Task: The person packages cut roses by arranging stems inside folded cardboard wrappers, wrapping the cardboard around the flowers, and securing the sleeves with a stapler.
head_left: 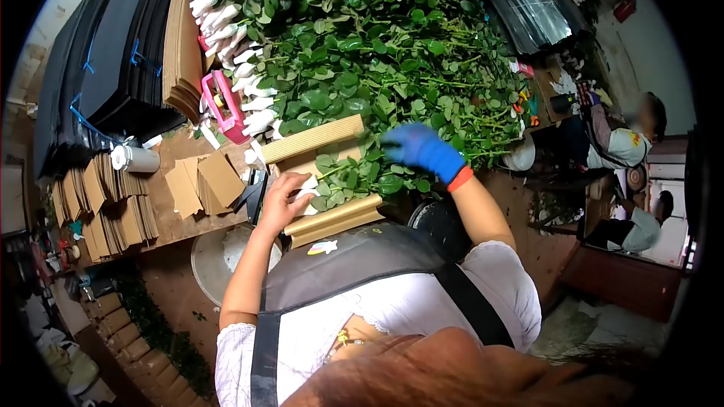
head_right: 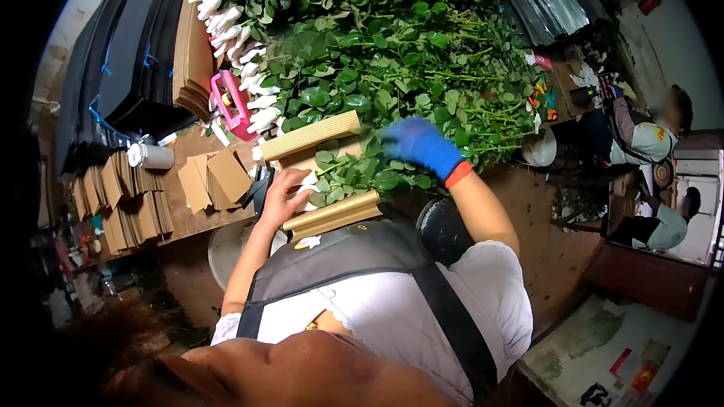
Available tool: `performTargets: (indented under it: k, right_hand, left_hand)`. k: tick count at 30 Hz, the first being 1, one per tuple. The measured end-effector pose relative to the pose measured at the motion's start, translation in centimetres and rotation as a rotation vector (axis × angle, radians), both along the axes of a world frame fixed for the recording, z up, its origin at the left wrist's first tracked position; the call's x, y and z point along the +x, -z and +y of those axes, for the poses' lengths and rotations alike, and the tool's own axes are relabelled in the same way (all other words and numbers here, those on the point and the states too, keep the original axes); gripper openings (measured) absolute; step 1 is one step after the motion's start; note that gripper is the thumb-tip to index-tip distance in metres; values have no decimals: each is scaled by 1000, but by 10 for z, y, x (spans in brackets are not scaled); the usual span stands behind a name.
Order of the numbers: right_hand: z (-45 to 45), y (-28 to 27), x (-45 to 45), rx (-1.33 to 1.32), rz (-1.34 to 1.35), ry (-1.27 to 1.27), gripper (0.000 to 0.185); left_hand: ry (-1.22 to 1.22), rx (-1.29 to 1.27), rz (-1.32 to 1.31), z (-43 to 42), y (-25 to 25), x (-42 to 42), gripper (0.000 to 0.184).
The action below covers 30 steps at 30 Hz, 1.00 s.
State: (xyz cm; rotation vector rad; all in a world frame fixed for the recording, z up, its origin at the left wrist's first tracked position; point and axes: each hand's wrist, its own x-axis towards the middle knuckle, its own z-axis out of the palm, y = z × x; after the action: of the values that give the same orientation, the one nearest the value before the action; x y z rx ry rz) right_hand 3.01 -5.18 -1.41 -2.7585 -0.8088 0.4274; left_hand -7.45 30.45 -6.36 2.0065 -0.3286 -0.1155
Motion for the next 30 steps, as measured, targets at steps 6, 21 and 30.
performTargets:
  k: [6,21,30]
  right_hand:
    - [-5,11,105,-10,-717,215,21]
    - [-64,-79,117,223,-780,161,34]
    - [-71,-85,43,471,-670,75,37]
  left_hand:
    - [-19,62,-27,-3,2,1,40]
    - [-164,286,-375,-11,4,4,17]
    - [-161,109,-132,-8,7,6,17]
